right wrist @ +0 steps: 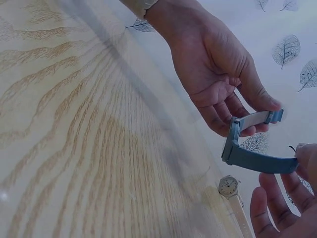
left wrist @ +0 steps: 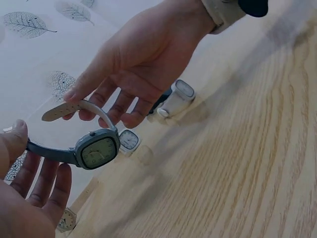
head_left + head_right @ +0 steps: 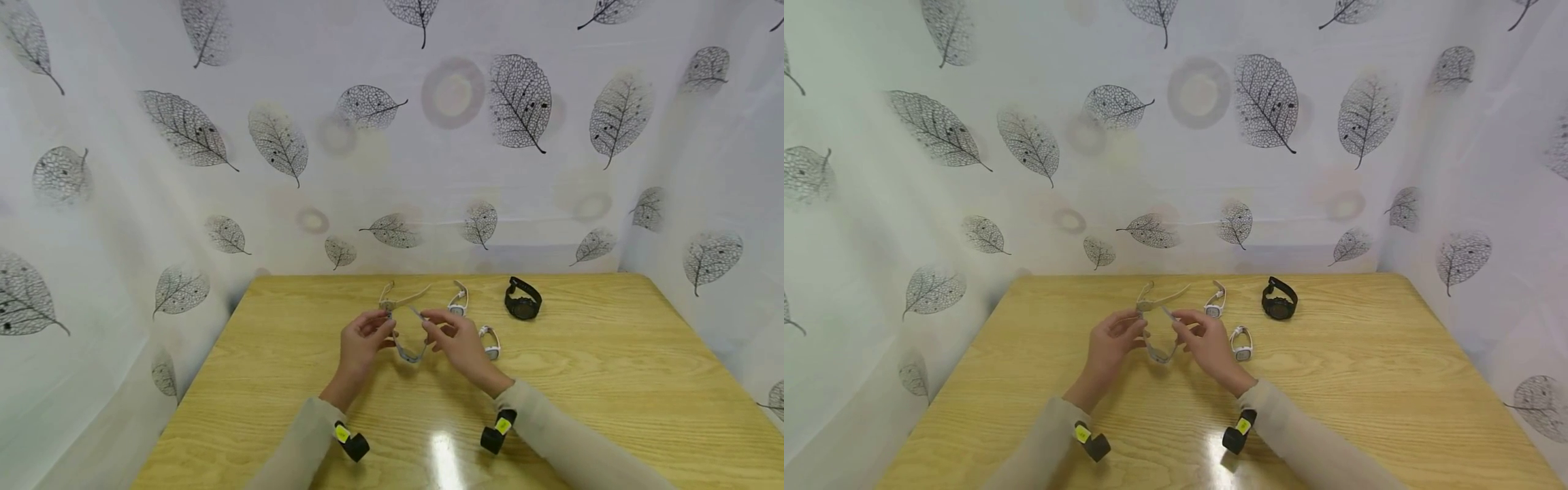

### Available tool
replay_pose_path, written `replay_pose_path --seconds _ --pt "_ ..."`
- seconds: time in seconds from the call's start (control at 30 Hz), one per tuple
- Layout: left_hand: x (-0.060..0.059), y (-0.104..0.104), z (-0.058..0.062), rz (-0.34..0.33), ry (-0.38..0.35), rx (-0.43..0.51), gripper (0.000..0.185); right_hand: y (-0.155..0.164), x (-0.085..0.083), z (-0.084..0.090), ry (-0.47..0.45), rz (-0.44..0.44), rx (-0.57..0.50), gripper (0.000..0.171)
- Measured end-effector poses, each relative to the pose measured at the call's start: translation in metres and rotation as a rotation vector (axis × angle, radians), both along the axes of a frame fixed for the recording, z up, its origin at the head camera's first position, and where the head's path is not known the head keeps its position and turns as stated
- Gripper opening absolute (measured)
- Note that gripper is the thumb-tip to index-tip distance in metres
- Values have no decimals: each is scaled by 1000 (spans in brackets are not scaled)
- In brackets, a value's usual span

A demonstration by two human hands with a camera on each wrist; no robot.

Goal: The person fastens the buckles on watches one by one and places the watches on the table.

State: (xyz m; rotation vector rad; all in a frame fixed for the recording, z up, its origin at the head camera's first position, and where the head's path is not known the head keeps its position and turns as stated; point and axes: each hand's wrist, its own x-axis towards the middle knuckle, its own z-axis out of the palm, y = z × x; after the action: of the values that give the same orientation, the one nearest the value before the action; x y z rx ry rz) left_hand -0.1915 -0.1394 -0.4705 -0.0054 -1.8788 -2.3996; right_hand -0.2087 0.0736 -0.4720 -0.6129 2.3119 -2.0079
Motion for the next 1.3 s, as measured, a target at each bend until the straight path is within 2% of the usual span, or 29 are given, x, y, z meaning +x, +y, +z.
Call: replay_pose_path --seconds 0.17,0.37,0.57,0.8,1.03,1.13,1.3 --pt "-1 -1 -2 -48 -34 46 22 2 0 0 -34 -7 0 33" --pt "-1 0 -2 -60 -70 69 21 3 0 -1 -46 -3 -1 33" --pt "0 0 0 -75 -68 68 24 4 0 0 -55 -1 -3 27" --pt "1 4 -1 -86 -27 32 23 4 1 4 -49 -3 37 23" --pt "0 4 -1 -82 -41 3 34 7 3 5 -34 25 67 26" --pt "-1 3 -1 -89 -41 -39 38 8 2 6 -29 39 70 26" --pt "-2 -1 -1 -138 -30 -144 29 9 2 6 -14 64 87 25"
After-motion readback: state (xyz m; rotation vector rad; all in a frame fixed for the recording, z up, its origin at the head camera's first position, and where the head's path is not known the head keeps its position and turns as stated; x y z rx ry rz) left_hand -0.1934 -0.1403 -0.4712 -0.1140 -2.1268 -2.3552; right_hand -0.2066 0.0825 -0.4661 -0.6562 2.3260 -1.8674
